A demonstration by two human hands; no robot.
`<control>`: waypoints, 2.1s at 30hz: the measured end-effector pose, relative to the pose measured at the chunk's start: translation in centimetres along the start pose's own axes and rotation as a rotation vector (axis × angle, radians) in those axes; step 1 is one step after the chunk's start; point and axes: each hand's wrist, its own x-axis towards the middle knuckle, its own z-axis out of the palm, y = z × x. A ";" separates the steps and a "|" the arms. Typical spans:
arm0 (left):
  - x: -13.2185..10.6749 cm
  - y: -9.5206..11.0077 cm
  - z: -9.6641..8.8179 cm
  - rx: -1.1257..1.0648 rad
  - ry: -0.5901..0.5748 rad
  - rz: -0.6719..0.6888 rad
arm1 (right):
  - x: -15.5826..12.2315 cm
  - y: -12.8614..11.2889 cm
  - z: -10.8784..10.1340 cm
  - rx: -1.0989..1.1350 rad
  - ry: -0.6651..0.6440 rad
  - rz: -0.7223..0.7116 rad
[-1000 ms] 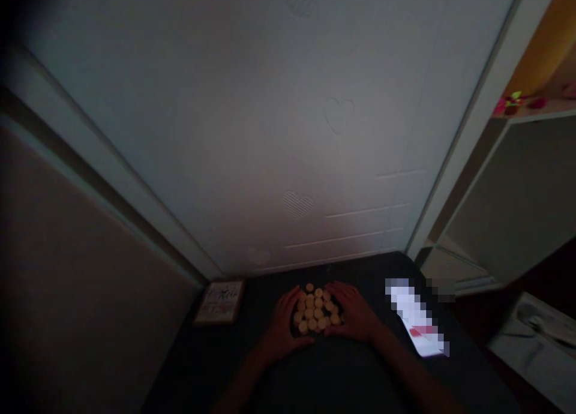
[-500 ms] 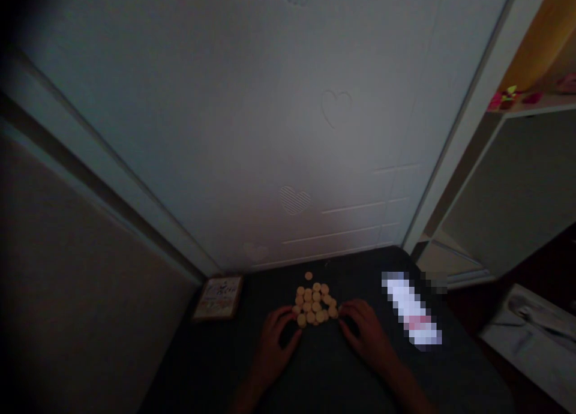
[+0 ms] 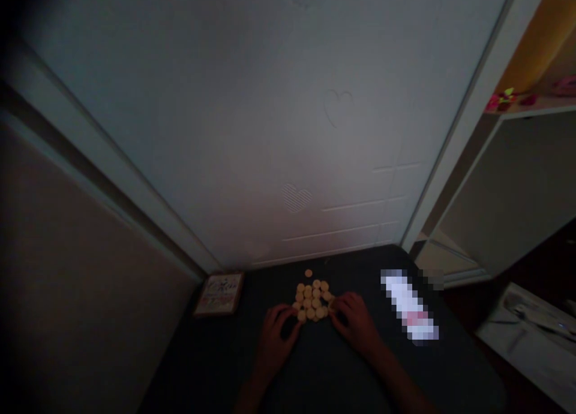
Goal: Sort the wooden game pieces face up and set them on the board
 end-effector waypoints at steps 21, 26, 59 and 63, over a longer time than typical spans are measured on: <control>0.0 0.2 0.2 0.072 -0.023 0.062 | 0.8 3.7 -1.6 -0.005 0.040 0.176; -0.1 0.3 0.3 0.078 -0.012 0.068 | 0.6 2.8 -1.9 -0.037 0.040 0.153; 0.2 0.0 0.2 0.004 -0.036 0.012 | 0.0 -3.2 1.4 -0.178 0.042 -0.128; 0.1 0.2 0.1 0.012 -0.036 -0.001 | 0.3 -1.4 0.4 -0.087 0.093 -0.077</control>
